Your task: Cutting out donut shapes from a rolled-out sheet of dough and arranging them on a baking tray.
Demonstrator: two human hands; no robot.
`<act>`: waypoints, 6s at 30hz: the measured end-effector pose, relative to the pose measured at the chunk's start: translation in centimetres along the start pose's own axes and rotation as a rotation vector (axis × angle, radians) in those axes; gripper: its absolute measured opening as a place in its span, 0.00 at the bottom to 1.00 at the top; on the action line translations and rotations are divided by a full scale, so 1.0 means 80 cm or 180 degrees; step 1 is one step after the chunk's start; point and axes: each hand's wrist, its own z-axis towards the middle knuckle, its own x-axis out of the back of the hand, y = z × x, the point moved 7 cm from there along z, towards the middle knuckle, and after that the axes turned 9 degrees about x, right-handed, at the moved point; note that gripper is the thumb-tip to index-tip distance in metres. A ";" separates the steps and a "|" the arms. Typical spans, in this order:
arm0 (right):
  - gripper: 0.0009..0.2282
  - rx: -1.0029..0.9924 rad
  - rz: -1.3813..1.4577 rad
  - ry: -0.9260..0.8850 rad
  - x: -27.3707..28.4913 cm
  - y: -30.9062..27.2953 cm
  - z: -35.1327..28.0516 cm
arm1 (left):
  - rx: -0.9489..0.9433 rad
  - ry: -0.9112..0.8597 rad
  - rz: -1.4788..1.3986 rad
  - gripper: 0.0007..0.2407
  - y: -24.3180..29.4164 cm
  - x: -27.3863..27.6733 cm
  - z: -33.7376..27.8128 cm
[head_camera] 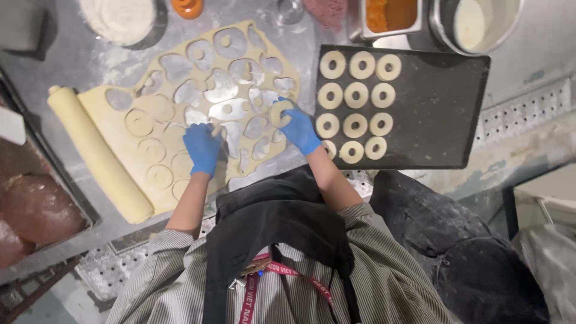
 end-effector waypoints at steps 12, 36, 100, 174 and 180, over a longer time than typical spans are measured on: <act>0.34 -0.1490 0.2015 0.2173 0.410 0.415 -0.088 | 0.2419 -0.1619 -0.6386 0.16 -0.018 -0.091 -0.037; 0.13 -0.1613 0.2233 0.2258 0.338 0.256 -0.138 | -0.1230 -0.2021 -0.2974 0.29 0.509 0.001 -0.030; 0.12 -0.1997 0.1956 0.2544 0.174 0.177 -0.163 | 0.2156 -0.0312 -0.6494 0.16 -0.223 -0.018 0.078; 0.16 0.0850 0.0080 -0.1352 -0.381 -0.138 0.041 | 0.0203 0.0232 -0.0311 0.07 -0.302 0.106 0.144; 0.21 0.0092 -0.1133 -0.1164 -0.410 -0.136 0.043 | -0.0228 -0.0409 0.0808 0.06 -0.289 0.113 0.164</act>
